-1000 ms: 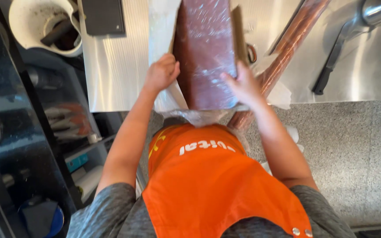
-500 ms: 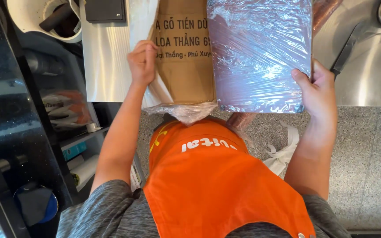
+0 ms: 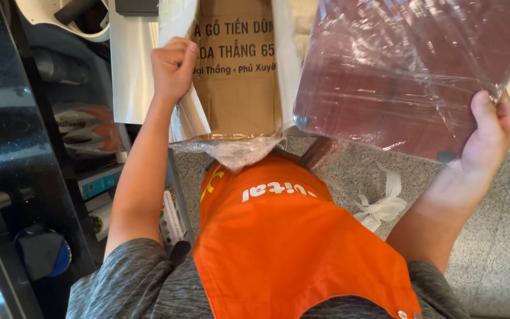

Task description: The person unwraps a wooden tabletop and several wooden legs from plastic packaging using scissors. They then assemble the furniture by inserting the legs into the tabletop and securing them with small rubber feet.

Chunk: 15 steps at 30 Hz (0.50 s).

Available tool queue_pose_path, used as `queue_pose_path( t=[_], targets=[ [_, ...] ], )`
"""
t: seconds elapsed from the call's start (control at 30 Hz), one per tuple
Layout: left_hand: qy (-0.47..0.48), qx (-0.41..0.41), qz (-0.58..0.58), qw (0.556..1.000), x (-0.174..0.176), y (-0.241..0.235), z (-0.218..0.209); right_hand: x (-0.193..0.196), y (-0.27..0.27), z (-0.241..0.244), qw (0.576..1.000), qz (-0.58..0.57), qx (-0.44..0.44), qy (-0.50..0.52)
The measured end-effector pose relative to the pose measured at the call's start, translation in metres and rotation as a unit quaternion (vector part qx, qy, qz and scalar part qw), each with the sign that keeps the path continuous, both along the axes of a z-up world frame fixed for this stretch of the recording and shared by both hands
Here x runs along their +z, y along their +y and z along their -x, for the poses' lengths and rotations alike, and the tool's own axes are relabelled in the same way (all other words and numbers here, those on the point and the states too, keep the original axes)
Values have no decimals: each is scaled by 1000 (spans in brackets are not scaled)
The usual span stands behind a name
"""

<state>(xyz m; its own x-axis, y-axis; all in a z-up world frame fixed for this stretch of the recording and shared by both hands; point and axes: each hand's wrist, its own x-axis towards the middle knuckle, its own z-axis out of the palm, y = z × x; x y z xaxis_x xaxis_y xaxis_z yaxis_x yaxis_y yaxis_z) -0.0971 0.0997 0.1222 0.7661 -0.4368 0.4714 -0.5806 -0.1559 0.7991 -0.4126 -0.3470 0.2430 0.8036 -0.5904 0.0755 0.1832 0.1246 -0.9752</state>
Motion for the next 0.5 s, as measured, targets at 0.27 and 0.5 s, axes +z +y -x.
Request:
queue_pose_path(
  t=[0.27, 0.5],
  targets=[
    [-9, 25, -32, 999, 15, -21, 35, -70, -36, 26, 990, -6, -135, -28],
    [-93, 61, -200, 973, -35, -8, 79, -126, -34, 28, 951, -13, -278, 135]
  ],
)
